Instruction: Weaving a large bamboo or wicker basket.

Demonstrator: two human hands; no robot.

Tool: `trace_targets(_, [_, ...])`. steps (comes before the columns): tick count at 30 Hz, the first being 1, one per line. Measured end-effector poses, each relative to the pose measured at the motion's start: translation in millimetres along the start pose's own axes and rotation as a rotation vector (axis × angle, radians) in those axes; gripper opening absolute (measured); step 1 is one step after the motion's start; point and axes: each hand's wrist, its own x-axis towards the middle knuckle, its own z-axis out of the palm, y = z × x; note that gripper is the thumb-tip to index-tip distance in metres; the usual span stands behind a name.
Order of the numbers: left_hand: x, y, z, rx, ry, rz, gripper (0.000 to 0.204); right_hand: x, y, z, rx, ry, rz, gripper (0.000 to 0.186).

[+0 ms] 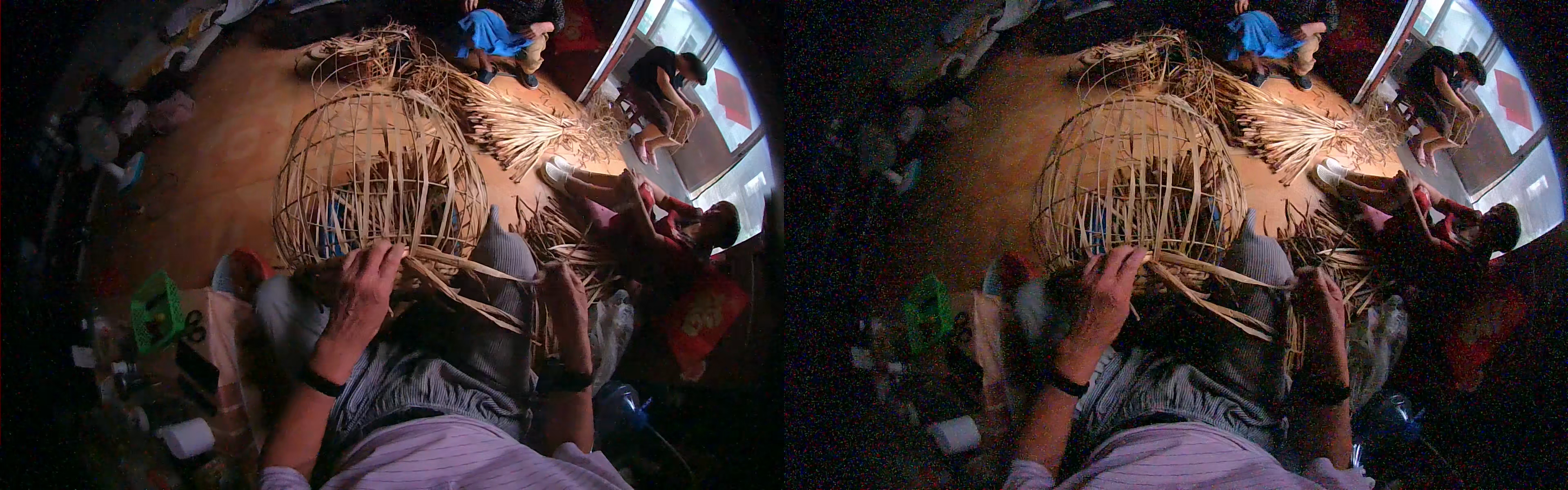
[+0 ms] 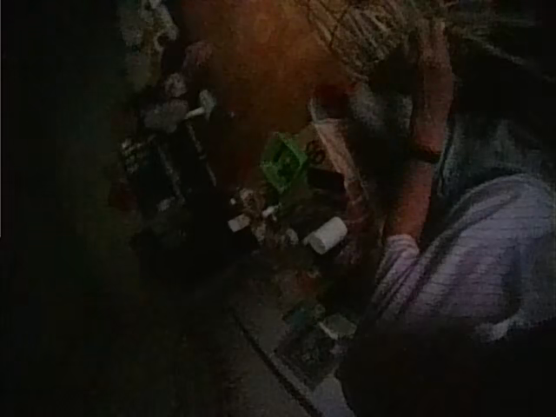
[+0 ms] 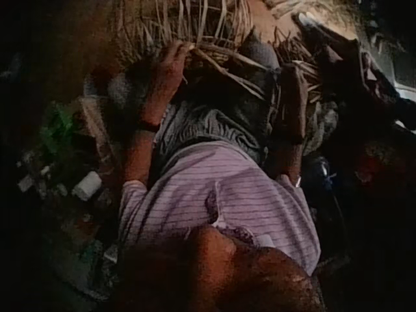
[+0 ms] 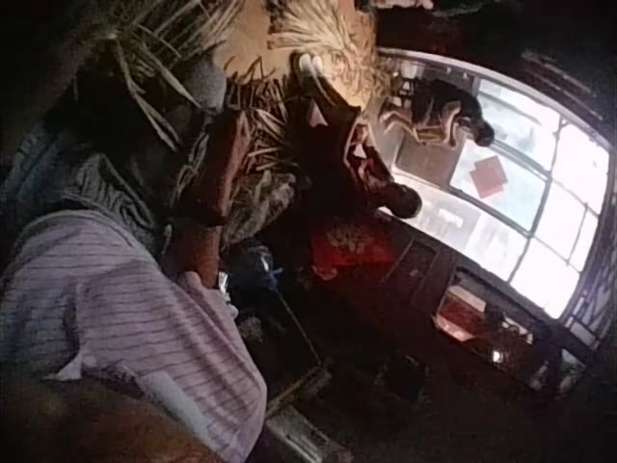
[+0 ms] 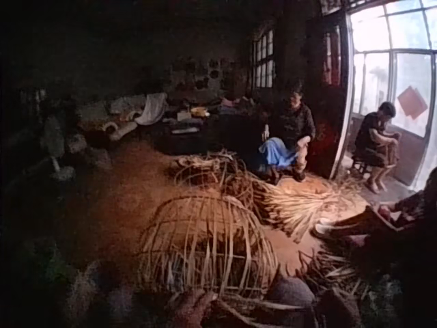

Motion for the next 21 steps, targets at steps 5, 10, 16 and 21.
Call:
trace_targets(5, [10, 9, -1, 0.087, -0.046, 0.032, 0.046, -12, -30, 3, -0.669, 0.337, -0.267, 0.02])
trace_targets(10, [14, 7, 14, 0.116, -0.066, -0.039, 0.033, -15, -42, 98, -1.259, 0.048, -0.849, 0.029])
trace_targets(16, [27, -1, 21, 0.031, -0.119, -0.041, 0.027, 38, 33, 157, -1.519, -0.388, -0.669, 0.041])
trace_targets(21, [20, -14, 14, -0.106, -0.114, -0.026, 0.027, 56, 34, 146, -1.365, -0.67, -0.672, 0.044])
